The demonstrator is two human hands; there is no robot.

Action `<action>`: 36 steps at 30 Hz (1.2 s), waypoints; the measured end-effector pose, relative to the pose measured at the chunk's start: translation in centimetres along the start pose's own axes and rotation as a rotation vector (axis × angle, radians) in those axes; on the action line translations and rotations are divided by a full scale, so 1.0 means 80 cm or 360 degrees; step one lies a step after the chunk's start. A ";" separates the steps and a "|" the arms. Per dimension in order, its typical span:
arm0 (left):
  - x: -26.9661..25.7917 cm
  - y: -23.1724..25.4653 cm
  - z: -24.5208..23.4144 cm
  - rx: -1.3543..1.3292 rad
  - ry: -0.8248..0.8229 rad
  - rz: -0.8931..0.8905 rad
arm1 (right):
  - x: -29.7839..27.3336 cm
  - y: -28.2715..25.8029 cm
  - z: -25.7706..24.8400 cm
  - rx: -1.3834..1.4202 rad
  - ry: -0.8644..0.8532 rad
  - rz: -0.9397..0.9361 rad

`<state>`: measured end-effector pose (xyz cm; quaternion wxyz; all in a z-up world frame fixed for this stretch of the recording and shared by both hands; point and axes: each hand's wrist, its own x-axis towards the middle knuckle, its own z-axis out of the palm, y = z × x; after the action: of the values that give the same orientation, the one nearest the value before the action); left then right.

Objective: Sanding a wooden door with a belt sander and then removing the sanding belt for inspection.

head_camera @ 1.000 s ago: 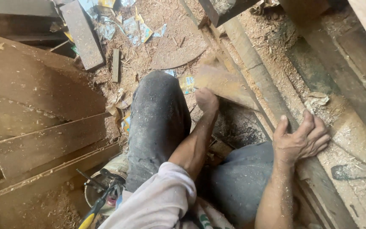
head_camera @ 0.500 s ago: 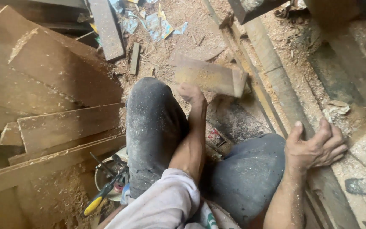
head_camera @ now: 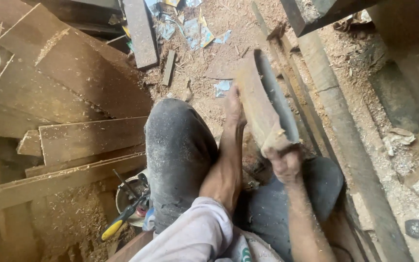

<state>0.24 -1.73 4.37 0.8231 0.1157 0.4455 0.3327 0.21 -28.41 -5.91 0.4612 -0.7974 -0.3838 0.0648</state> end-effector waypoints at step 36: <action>-0.100 -0.016 0.019 0.1690 -0.0806 0.0218 | 0.095 -0.214 -0.108 0.1648 -0.0098 0.1210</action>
<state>-1.02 -7.70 9.87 0.7099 0.6159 0.3323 0.0786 -0.01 -24.43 14.33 0.7199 -0.5498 -0.0064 0.4236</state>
